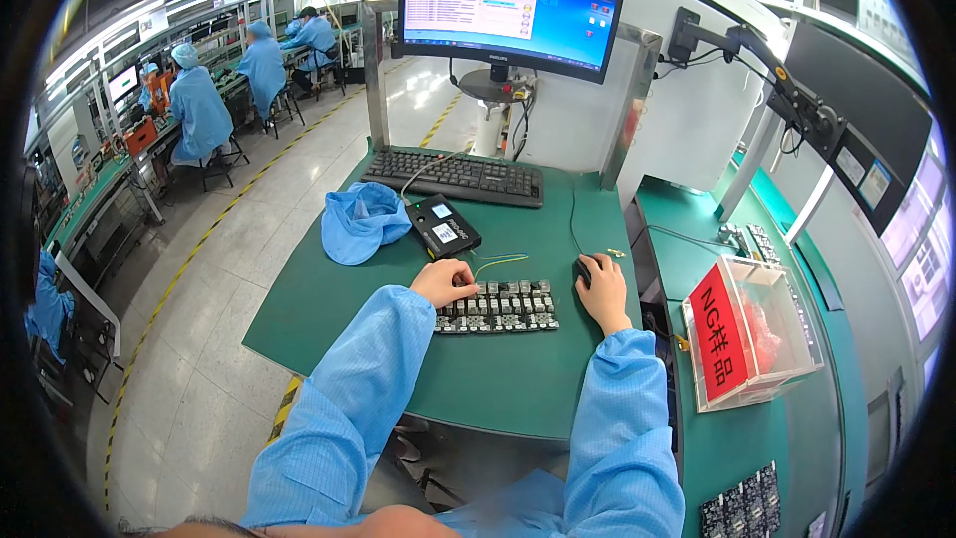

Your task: Inspect and test individual components on a grid of printed circuit boards at an assembly station.

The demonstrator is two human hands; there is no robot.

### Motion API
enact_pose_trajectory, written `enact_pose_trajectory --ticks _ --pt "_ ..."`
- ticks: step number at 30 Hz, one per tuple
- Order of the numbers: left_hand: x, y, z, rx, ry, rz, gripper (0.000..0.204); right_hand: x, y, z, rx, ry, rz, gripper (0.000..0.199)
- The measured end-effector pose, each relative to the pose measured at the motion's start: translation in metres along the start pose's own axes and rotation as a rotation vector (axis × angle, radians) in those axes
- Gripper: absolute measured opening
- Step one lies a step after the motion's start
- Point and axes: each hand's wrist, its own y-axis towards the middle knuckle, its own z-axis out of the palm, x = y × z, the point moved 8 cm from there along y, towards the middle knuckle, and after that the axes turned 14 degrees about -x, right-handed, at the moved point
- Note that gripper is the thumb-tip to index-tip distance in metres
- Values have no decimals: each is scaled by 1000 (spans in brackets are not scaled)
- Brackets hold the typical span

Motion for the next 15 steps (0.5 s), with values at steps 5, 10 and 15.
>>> enact_pose_trajectory --ticks 5,10,15 --pt "1 -1 -1 -7 -11 -8 26 -2 0 2 33 -14 23 40" --pt "0 -1 -1 -10 -89 -40 25 5 0 -2 -81 -165 -150 37" --pt "-3 -3 -3 1 -22 -25 25 -3 -1 4 31 1 47 38"
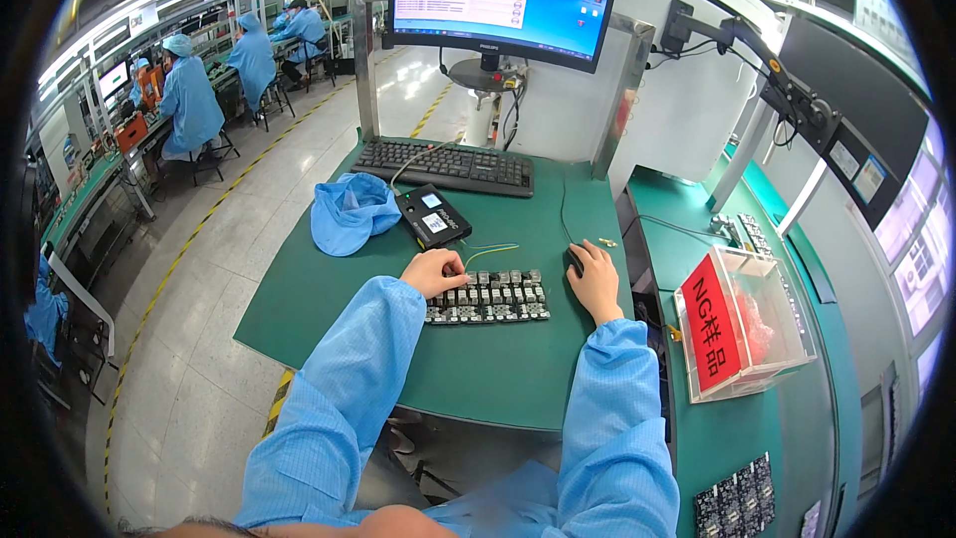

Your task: Inspect and test individual components on a grid of printed circuit boards at an assembly station.

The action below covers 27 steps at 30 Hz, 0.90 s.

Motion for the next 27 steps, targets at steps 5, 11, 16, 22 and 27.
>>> enact_pose_trajectory --ticks 5,11,16,22,27 --pt "-1 1 0 -1 6 4 25 -1 0 0 -2 2 -4 39" --pt "1 2 2 3 -1 10 24 0 1 1 5 -19 -10 38" --pt "1 2 2 9 -5 -10 25 0 1 1 6 -35 -32 37" --pt "1 2 2 13 -3 -13 25 1 1 1 0 -31 -44 37" --pt "2 1 3 21 -4 -22 24 3 1 -1 -11 -31 -53 37"
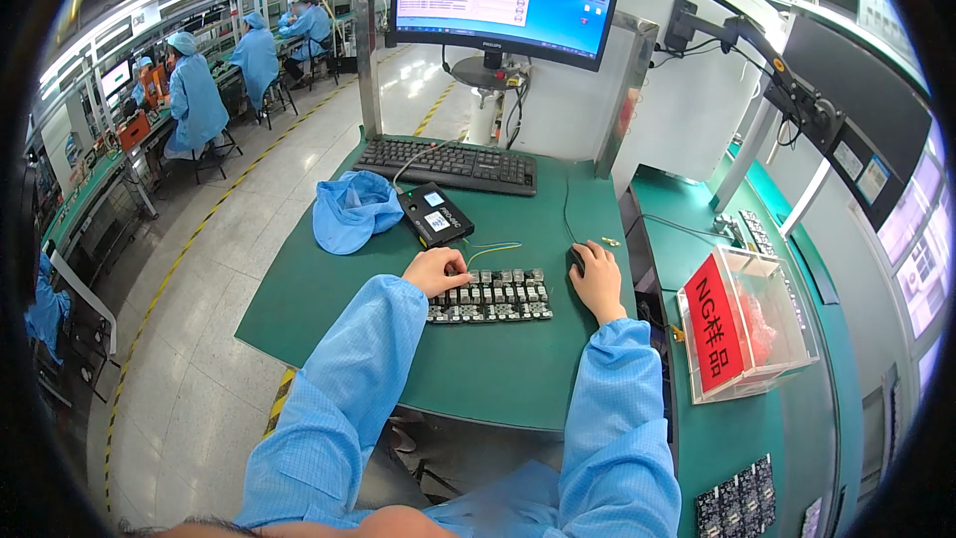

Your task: Inspect and test individual components on a grid of printed circuit boards at an assembly station.

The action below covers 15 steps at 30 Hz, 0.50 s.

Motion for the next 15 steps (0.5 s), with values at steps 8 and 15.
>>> enact_pose_trajectory --ticks 8,15 --pt "-3 0 -2 -20 18 22 25 0 0 0 5 9 10 38" --pt "2 0 -1 -35 35 29 24 0 1 2 -4 20 -10 38"
